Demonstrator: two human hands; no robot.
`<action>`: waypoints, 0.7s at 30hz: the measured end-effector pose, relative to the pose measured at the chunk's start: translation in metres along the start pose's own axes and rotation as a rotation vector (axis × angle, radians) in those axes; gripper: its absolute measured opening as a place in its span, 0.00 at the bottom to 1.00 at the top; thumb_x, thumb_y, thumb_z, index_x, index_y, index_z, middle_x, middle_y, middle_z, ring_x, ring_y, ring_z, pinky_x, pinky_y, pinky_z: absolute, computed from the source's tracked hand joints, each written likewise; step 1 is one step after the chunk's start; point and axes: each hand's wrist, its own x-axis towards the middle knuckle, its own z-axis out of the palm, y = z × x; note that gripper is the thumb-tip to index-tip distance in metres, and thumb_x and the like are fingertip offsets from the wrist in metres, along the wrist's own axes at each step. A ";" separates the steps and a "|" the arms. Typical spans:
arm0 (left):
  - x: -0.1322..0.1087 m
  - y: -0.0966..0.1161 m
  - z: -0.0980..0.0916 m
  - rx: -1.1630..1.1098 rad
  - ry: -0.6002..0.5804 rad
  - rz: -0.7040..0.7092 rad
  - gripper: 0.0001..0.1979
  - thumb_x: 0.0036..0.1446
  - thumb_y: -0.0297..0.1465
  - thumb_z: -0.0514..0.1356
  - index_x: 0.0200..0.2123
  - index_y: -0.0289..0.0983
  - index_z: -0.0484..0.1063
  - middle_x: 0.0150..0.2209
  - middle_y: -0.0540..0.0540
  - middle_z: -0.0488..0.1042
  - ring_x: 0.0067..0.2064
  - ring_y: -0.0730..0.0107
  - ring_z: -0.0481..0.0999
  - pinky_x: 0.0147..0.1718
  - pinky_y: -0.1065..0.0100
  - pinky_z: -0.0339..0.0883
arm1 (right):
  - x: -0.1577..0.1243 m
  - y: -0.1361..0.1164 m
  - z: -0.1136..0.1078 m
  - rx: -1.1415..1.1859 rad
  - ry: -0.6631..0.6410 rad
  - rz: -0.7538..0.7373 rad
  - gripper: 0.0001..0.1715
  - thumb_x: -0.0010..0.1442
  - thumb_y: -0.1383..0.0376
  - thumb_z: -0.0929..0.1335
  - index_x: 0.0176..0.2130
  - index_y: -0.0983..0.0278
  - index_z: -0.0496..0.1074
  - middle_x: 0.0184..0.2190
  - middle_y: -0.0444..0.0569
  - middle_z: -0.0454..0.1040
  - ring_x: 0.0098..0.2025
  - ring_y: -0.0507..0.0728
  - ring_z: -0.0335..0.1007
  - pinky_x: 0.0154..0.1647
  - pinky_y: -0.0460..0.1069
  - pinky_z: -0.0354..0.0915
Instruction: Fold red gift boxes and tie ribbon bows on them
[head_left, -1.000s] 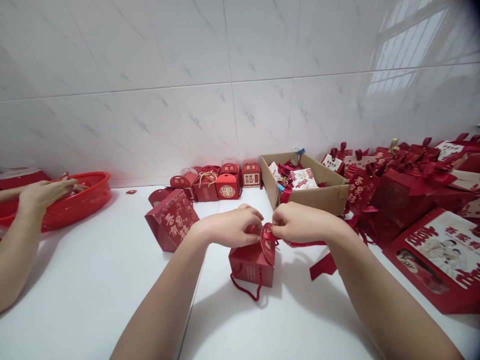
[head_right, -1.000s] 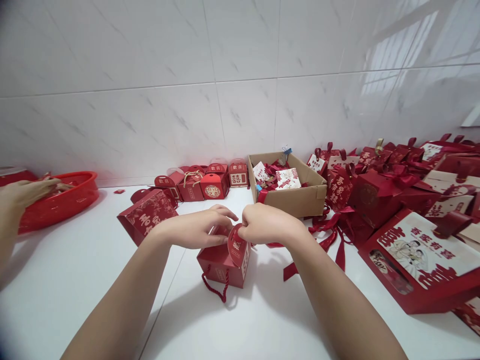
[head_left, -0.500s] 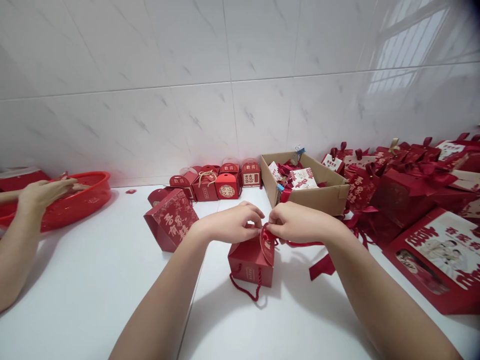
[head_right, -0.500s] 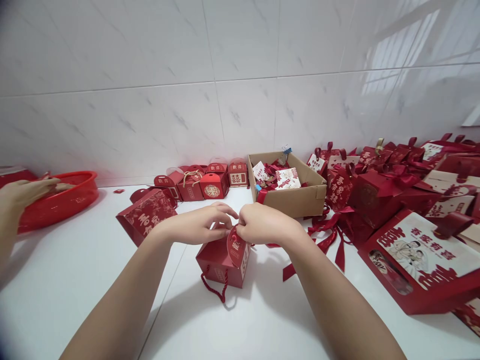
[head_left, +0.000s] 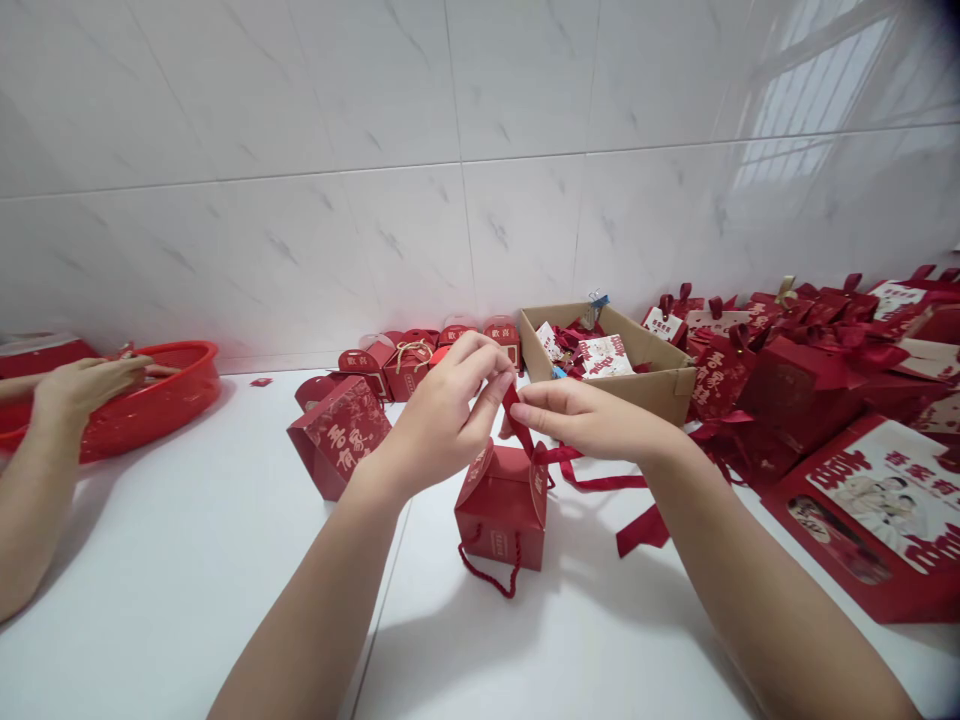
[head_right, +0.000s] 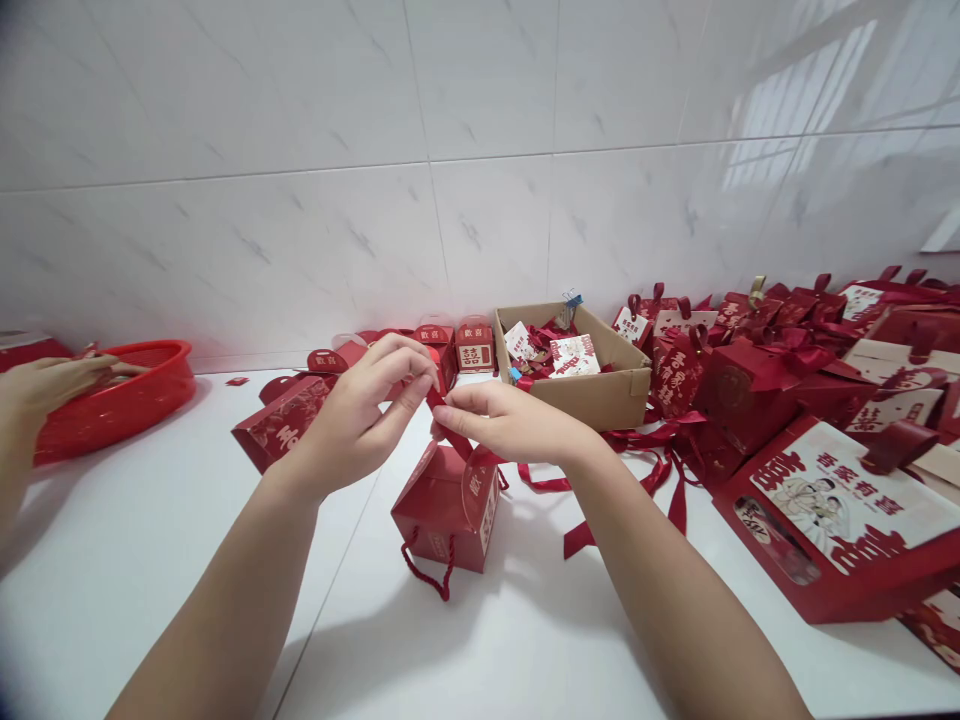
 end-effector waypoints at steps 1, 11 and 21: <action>-0.001 0.004 -0.002 0.027 0.035 0.006 0.08 0.62 0.28 0.49 0.31 0.37 0.64 0.37 0.46 0.66 0.39 0.69 0.68 0.36 0.68 0.64 | 0.000 -0.001 0.000 0.028 0.000 -0.017 0.19 0.62 0.51 0.60 0.35 0.64 0.67 0.27 0.43 0.61 0.27 0.49 0.54 0.26 0.46 0.54; -0.042 -0.031 -0.007 0.007 -0.510 -0.310 0.22 0.55 0.46 0.57 0.52 0.48 0.63 0.62 0.44 0.54 0.55 0.53 0.66 0.38 0.61 0.70 | -0.006 -0.002 -0.007 0.026 0.379 -0.140 0.17 0.55 0.53 0.68 0.29 0.64 0.76 0.26 0.44 0.70 0.30 0.51 0.62 0.33 0.48 0.57; -0.085 -0.069 0.061 -0.411 -0.392 -0.208 0.39 0.49 0.46 0.62 0.61 0.43 0.50 0.64 0.39 0.47 0.65 0.47 0.49 0.61 0.52 0.49 | -0.008 -0.007 -0.005 0.060 0.624 -0.244 0.12 0.54 0.57 0.70 0.32 0.62 0.79 0.29 0.46 0.77 0.34 0.54 0.68 0.37 0.50 0.63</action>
